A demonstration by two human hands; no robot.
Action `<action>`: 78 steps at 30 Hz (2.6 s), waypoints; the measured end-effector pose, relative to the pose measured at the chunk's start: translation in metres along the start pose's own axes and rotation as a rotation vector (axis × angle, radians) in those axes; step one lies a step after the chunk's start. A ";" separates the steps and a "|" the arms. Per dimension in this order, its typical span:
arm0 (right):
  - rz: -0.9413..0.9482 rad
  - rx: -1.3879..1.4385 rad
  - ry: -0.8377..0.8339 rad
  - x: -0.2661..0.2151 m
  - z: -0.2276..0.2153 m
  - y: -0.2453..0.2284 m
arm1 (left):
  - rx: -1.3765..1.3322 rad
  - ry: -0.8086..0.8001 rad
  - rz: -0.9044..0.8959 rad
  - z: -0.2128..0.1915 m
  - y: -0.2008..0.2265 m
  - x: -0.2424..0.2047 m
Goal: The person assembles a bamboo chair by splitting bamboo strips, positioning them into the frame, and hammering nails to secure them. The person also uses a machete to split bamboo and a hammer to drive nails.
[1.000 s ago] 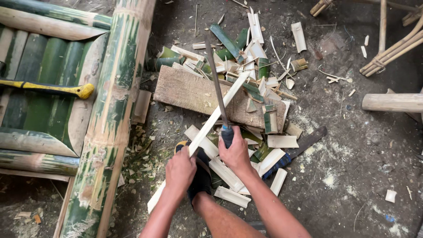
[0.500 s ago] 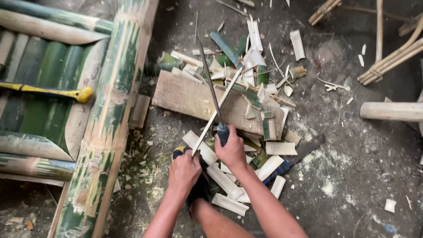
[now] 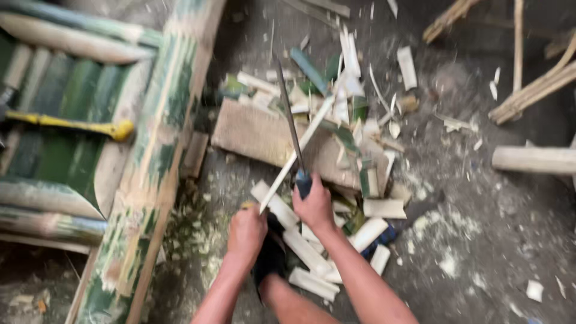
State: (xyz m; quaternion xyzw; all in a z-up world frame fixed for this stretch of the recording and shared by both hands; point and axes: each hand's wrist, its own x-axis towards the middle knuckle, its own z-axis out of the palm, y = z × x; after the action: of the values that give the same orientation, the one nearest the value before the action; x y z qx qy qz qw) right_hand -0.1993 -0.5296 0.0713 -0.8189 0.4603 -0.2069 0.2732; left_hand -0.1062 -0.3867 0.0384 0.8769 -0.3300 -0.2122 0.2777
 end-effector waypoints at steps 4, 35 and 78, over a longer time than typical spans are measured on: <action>0.011 0.109 -0.021 -0.037 -0.029 -0.003 | -0.082 0.028 0.071 -0.008 -0.007 -0.036; 0.164 0.126 0.024 -0.050 0.000 -0.020 | -0.196 -0.442 -0.253 -0.030 -0.036 0.009; -1.061 -0.317 -0.394 0.012 0.280 -0.268 | -0.091 0.048 -0.743 -0.209 -0.299 -0.203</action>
State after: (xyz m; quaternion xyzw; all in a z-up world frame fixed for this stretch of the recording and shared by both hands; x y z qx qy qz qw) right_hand 0.1435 -0.3532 0.0286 -0.9912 -0.0465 -0.0881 0.0870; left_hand 0.0074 0.0148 0.0469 0.9283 0.0268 -0.2924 0.2280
